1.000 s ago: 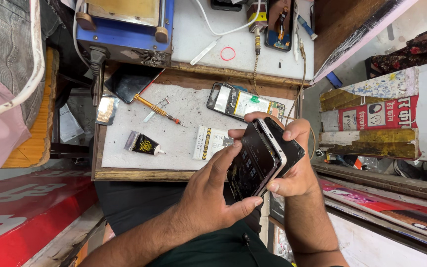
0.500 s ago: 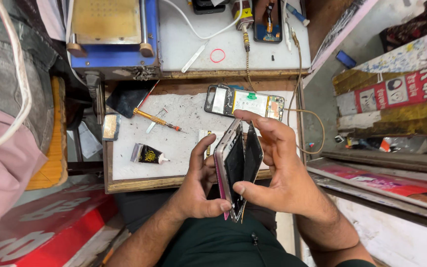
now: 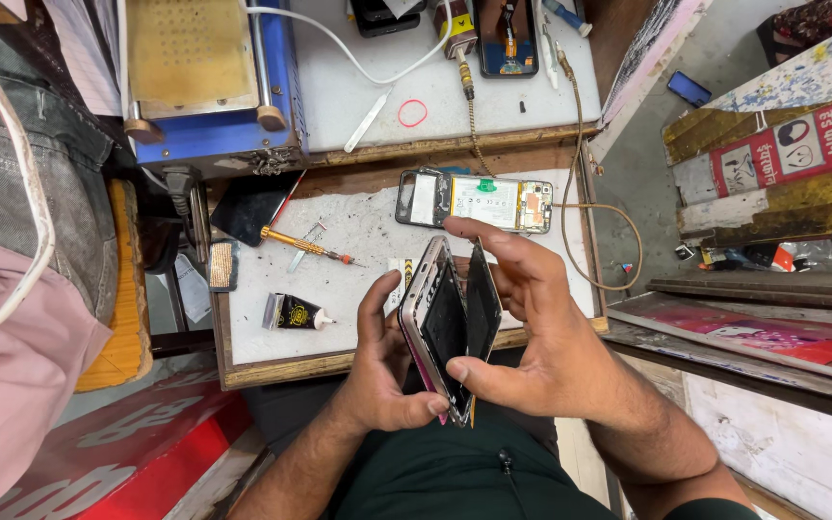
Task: The person removes the back cover of a smartphone, detaches the battery connector, and reassembles the device. They use a screwdriver to remove screws and a plastic pry tool to separate the back cover. The phone is tested briefly before final reassembly.
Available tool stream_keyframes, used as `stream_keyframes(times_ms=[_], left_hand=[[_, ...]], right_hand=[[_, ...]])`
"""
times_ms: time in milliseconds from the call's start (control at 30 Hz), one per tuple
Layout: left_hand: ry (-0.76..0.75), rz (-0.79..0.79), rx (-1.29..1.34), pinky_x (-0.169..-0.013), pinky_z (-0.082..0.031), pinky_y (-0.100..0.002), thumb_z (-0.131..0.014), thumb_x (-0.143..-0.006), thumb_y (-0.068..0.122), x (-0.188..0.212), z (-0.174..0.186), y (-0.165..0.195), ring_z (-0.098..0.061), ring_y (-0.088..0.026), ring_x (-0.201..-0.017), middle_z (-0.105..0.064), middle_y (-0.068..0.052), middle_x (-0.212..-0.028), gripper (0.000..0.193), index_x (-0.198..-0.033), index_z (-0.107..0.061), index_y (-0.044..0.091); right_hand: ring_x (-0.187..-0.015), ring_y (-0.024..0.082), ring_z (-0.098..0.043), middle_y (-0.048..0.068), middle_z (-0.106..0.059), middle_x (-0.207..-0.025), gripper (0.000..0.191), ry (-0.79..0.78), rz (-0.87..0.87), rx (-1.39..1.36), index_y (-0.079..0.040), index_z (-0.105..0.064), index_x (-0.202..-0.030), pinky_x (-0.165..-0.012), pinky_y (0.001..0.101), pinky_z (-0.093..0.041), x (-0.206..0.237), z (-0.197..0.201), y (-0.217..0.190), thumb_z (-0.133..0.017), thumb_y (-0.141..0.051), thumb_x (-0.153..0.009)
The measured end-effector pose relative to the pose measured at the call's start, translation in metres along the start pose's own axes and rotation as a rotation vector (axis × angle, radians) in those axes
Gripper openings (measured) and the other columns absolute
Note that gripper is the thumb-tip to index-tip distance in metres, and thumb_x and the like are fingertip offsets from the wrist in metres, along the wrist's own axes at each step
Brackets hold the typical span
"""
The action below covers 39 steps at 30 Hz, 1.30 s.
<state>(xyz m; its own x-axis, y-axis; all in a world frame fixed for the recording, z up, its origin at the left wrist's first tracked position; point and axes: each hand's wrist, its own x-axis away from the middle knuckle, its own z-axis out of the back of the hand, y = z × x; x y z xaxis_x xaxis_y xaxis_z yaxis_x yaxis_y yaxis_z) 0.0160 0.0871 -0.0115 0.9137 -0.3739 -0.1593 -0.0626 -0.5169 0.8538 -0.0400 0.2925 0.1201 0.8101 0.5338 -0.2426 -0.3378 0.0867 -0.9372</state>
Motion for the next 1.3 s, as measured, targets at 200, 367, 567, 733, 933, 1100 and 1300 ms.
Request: stream_keyframes(times_ms=[200,367,567,733,933,1100,1300], left_hand=[[0.031,-0.056,-0.158,-0.127,-0.046,-0.053,-0.088,-0.087,0.031,-0.006,-0.002,-0.005,-0.053,-0.035,-0.148,-0.045,-0.027,-0.16,0.122,-0.165,0.004,0.017],[0.073,-0.022,-0.262,-0.128,-0.044,-0.052,-0.086,-0.087,0.03,-0.008,-0.001,-0.006,-0.056,-0.034,-0.146,-0.05,-0.027,-0.158,0.121,-0.167,0.003,0.015],[0.179,0.044,-0.096,-0.121,-0.048,-0.052,-0.087,-0.084,0.033,-0.01,-0.001,-0.004,-0.057,-0.033,-0.138,-0.054,-0.025,-0.146,0.125,-0.165,0.006,0.014],[0.235,0.097,-0.027,-0.115,-0.053,-0.053,-0.089,-0.08,0.036,-0.007,-0.001,-0.005,-0.056,-0.034,-0.137,-0.048,-0.026,-0.148,0.129,-0.162,0.009,0.016],[0.396,0.018,-0.025,-0.113,-0.057,-0.055,-0.089,-0.078,0.047,-0.004,0.012,-0.004,-0.055,-0.035,-0.139,-0.036,-0.027,-0.152,0.133,-0.161,0.01,0.017],[0.448,-0.051,-0.044,-0.111,-0.061,-0.055,-0.089,-0.08,0.051,0.006,0.023,0.01,-0.055,-0.035,-0.14,-0.036,-0.024,-0.152,0.129,-0.163,0.002,0.014],[0.385,-0.011,0.058,-0.107,-0.061,-0.053,-0.091,-0.079,0.05,0.014,0.023,0.022,-0.061,-0.036,-0.129,-0.047,-0.024,-0.145,0.128,-0.163,-0.001,0.015]], right_hand=[[-0.151,0.037,-0.051,0.028,-0.031,-0.169,0.105,0.043,-0.03,-0.062,-0.027,-0.008,-0.162,-0.121,0.0487,-0.051,0.007,0.0,0.018,-0.081,-0.006,-0.09],[-0.145,0.035,-0.052,0.028,-0.035,-0.163,0.109,0.11,-0.053,-0.285,-0.028,-0.006,-0.162,-0.119,0.0498,-0.053,0.008,0.002,0.044,-0.086,-0.013,-0.089],[-0.14,0.037,-0.059,0.029,-0.039,-0.164,0.115,0.164,-0.086,-0.389,-0.03,-0.003,-0.161,-0.115,0.0494,-0.057,0.012,0.011,0.061,-0.091,-0.021,-0.088],[-0.138,0.038,-0.061,0.031,-0.04,-0.164,0.126,0.235,-0.131,-0.511,-0.03,0.004,-0.163,-0.11,0.051,-0.059,0.012,0.014,0.068,-0.095,-0.025,-0.085],[-0.13,0.038,-0.066,0.033,-0.041,-0.162,0.133,0.368,-0.109,-0.692,-0.03,0.007,-0.166,-0.104,0.0521,-0.062,0.014,0.027,0.086,-0.097,-0.026,-0.083],[-0.131,0.034,-0.066,0.033,-0.043,-0.163,0.121,0.302,-0.209,-0.429,-0.029,-0.007,-0.168,-0.108,0.0506,-0.062,0.005,0.042,0.102,-0.094,-0.024,-0.085],[-0.13,0.041,-0.059,0.024,-0.045,-0.156,0.091,-0.182,-0.222,0.654,-0.015,-0.044,-0.153,-0.106,0.0445,-0.051,-0.016,0.007,0.111,-0.089,-0.025,-0.075]])
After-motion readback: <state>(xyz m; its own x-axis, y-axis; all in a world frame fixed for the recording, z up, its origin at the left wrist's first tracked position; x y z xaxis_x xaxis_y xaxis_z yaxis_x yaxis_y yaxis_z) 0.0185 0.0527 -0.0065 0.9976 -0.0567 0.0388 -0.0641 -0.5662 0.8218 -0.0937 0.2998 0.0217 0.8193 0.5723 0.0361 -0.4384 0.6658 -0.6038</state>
